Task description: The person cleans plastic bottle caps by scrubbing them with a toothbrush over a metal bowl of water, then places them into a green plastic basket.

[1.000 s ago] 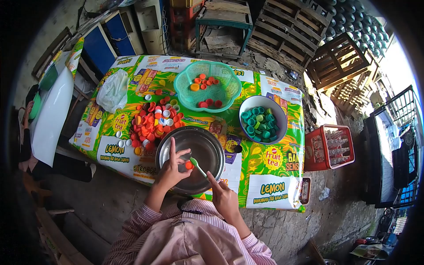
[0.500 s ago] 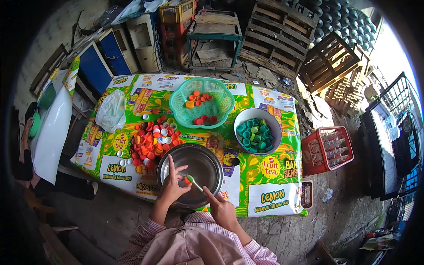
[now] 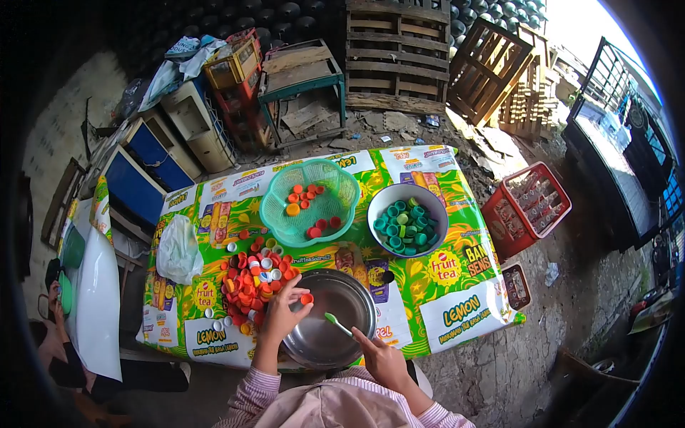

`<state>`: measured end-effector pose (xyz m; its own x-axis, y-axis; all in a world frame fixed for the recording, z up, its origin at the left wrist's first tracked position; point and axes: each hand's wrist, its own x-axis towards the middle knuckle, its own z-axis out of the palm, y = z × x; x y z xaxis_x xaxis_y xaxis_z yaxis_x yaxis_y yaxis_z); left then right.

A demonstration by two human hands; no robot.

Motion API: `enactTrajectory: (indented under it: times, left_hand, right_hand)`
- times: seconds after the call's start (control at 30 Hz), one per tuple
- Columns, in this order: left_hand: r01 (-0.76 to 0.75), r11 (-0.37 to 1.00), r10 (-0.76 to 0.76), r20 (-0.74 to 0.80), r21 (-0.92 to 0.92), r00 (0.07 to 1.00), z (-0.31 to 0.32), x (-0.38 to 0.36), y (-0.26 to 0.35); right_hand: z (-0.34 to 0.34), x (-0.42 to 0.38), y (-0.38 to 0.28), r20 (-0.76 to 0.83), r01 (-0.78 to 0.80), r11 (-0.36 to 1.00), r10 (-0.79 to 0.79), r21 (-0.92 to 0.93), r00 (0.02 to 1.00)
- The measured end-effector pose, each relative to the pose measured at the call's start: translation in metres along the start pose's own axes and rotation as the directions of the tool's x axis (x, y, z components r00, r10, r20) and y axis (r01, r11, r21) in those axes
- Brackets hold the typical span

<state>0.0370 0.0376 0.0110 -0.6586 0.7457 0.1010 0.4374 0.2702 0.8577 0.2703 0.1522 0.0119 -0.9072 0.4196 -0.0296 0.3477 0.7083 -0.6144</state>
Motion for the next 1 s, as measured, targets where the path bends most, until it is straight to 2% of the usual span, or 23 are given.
enactTrajectory:
  times: [0.1, 0.17, 0.23, 0.3, 0.33, 0.37, 0.43, 0.53, 0.57, 0.63, 0.77, 0.93, 1.0]
  left_hand:
    - [-0.008, 1.000, 0.007, -0.051, -0.018, 0.999, -0.020, 0.053, -0.010]
    - [-0.030, 0.999, 0.030, -0.032, 0.015, 0.999, -0.031, 0.102, -0.014]
    - [-0.108, 0.990, 0.110, -0.020, 0.092, 0.994, -0.037, 0.155, -0.015]
    - [-0.178, 0.980, 0.188, -0.113, 0.091, 0.976, -0.032, 0.198, -0.021]
    - [-0.151, 0.931, 0.207, -0.139, 0.333, 0.968, -0.032, 0.209, -0.019]
    - [-0.137, 0.939, 0.202, -0.186, 0.314, 0.961, -0.030, 0.213, -0.018]
    - [-0.170, 0.944, 0.243, -0.248, 0.282, 0.938, -0.030, 0.203, -0.015]
    - [-0.154, 0.969, 0.204, -0.275, 0.194, 0.939, -0.039, 0.163, -0.023]
    - [-0.168, 0.959, 0.235, -0.308, 0.230, 0.922, -0.045, 0.148, -0.031]
    - [-0.104, 0.979, 0.149, -0.275, 0.174, 0.950, -0.066, 0.117, -0.042]
    - [-0.004, 0.975, 0.065, -0.270, 0.222, 0.961, -0.099, 0.056, -0.075]
    - [-0.034, 0.939, 0.124, -0.248, 0.341, 0.961, -0.113, -0.007, -0.085]
    - [-0.007, 0.927, 0.100, -0.232, 0.374, 0.968, -0.112, -0.025, -0.086]
  right_hand:
    - [0.006, -0.005, -0.005, 0.000, -0.011, 1.000, 0.011, -0.017, 1.000]
    - [0.011, -0.010, -0.012, -0.040, -0.063, 0.998, 0.062, -0.015, 0.997]
    - [0.016, -0.012, -0.018, -0.099, -0.102, 0.995, 0.101, -0.007, 0.990]
    - [0.015, -0.018, -0.027, -0.097, -0.161, 0.987, 0.157, -0.032, 0.983]
    - [0.015, -0.021, -0.031, -0.101, -0.181, 0.983, 0.176, -0.042, 0.979]
    - [0.015, -0.023, -0.035, -0.100, -0.193, 0.980, 0.187, -0.051, 0.977]
    - [0.016, -0.025, -0.042, -0.131, -0.228, 0.973, 0.220, -0.045, 0.967]
    - [0.022, -0.023, -0.046, -0.132, -0.229, 0.972, 0.220, -0.052, 0.966]
    - [0.025, -0.022, -0.048, -0.141, -0.216, 0.975, 0.208, -0.045, 0.968]
    - [0.033, -0.020, -0.050, -0.166, -0.179, 0.984, 0.175, -0.010, 0.971]
    - [0.038, -0.016, -0.055, -0.180, -0.161, 0.987, 0.159, 0.005, 0.971]
    - [0.050, -0.013, -0.058, -0.176, -0.136, 0.991, 0.131, -0.014, 0.976]
    - [0.053, -0.010, -0.063, -0.170, -0.133, 0.991, 0.134, 0.014, 0.976]
